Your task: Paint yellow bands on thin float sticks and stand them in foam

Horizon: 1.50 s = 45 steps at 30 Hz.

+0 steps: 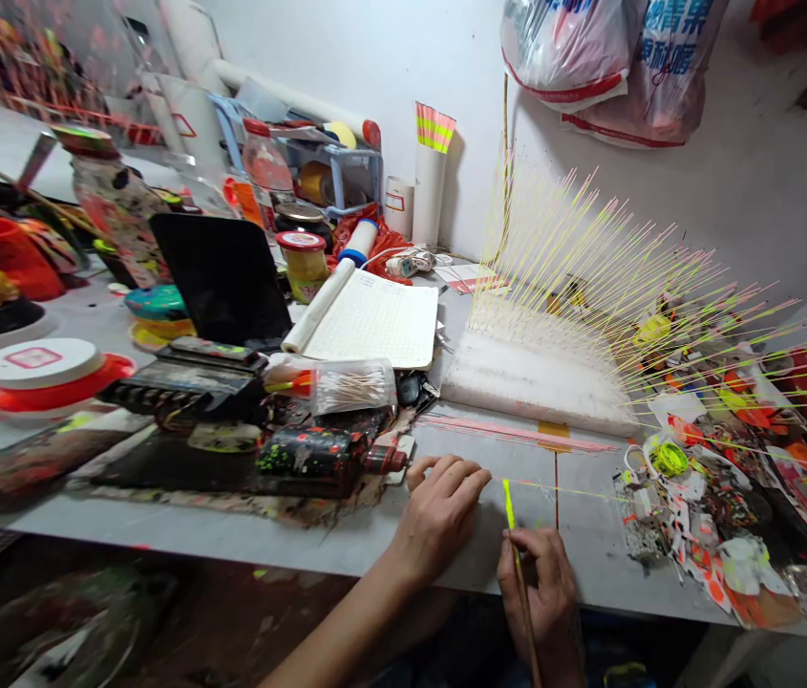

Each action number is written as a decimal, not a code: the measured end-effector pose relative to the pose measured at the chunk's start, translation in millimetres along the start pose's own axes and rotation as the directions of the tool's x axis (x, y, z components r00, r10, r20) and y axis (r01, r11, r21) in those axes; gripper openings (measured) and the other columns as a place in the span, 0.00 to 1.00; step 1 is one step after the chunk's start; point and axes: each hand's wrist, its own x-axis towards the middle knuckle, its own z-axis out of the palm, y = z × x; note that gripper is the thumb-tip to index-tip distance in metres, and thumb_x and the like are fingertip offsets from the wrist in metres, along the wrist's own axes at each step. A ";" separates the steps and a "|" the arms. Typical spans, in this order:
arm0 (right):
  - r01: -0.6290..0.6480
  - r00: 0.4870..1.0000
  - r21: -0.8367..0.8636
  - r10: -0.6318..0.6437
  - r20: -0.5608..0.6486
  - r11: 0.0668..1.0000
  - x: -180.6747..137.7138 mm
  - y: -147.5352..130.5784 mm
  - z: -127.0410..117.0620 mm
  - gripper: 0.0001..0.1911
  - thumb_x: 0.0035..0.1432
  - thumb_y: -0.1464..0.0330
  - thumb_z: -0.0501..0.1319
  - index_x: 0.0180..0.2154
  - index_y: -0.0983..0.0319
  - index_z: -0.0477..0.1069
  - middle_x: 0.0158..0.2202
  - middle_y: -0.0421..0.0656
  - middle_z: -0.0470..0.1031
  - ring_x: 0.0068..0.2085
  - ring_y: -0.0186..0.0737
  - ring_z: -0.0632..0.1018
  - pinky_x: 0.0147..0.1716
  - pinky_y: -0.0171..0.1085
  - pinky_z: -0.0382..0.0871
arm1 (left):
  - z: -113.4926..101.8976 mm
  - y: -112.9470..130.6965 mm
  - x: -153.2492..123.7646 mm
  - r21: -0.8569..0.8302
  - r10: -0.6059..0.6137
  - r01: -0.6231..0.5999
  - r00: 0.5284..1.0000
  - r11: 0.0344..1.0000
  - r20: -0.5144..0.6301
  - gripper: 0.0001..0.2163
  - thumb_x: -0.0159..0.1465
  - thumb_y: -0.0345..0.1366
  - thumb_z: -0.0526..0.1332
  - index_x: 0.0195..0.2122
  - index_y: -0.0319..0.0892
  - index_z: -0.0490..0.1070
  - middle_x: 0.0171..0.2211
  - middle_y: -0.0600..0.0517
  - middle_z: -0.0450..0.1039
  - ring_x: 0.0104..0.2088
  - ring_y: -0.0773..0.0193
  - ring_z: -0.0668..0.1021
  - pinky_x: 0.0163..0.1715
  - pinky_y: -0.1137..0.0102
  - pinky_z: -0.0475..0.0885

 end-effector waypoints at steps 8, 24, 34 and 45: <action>-0.059 0.998 -0.021 0.059 0.001 0.998 -5.0 0.6 -4.7 0.05 0.67 0.72 0.59 0.43 0.58 0.72 0.32 0.40 0.74 0.32 0.34 0.76 0.33 0.32 0.71 | 0.6 -0.6 -0.2 0.003 0.007 -0.007 1.000 1.000 0.003 0.11 0.69 0.26 0.51 0.38 0.44 0.71 0.32 0.55 0.77 0.34 0.68 0.76 0.44 0.65 0.59; 0.087 0.996 0.068 -0.087 -0.004 0.994 3.9 -17.1 7.8 0.10 0.64 0.76 0.58 0.44 0.59 0.71 0.33 0.41 0.77 0.32 0.37 0.77 0.33 0.36 0.74 | -20.8 -23.7 -2.5 0.089 0.057 -0.059 0.998 0.994 0.027 0.10 0.68 0.27 0.52 0.39 0.44 0.71 0.33 0.54 0.78 0.35 0.65 0.76 0.46 0.64 0.61; 0.135 0.991 -0.016 -0.135 0.020 0.991 15.7 -22.9 15.1 0.07 0.67 0.75 0.58 0.44 0.59 0.71 0.32 0.40 0.77 0.31 0.35 0.77 0.31 0.34 0.74 | -20.2 -22.3 -4.8 0.091 0.051 -0.050 0.999 0.995 -0.009 0.09 0.68 0.27 0.51 0.39 0.43 0.71 0.33 0.53 0.78 0.34 0.64 0.75 0.48 0.63 0.60; 0.067 0.998 -0.067 -0.066 0.009 0.995 12.5 -20.8 11.8 0.06 0.69 0.70 0.56 0.40 0.59 0.72 0.30 0.40 0.76 0.30 0.36 0.77 0.30 0.33 0.74 | -19.9 -22.0 -5.3 0.090 0.042 -0.041 0.999 0.995 -0.013 0.11 0.68 0.25 0.51 0.39 0.44 0.71 0.33 0.54 0.78 0.34 0.65 0.75 0.50 0.63 0.59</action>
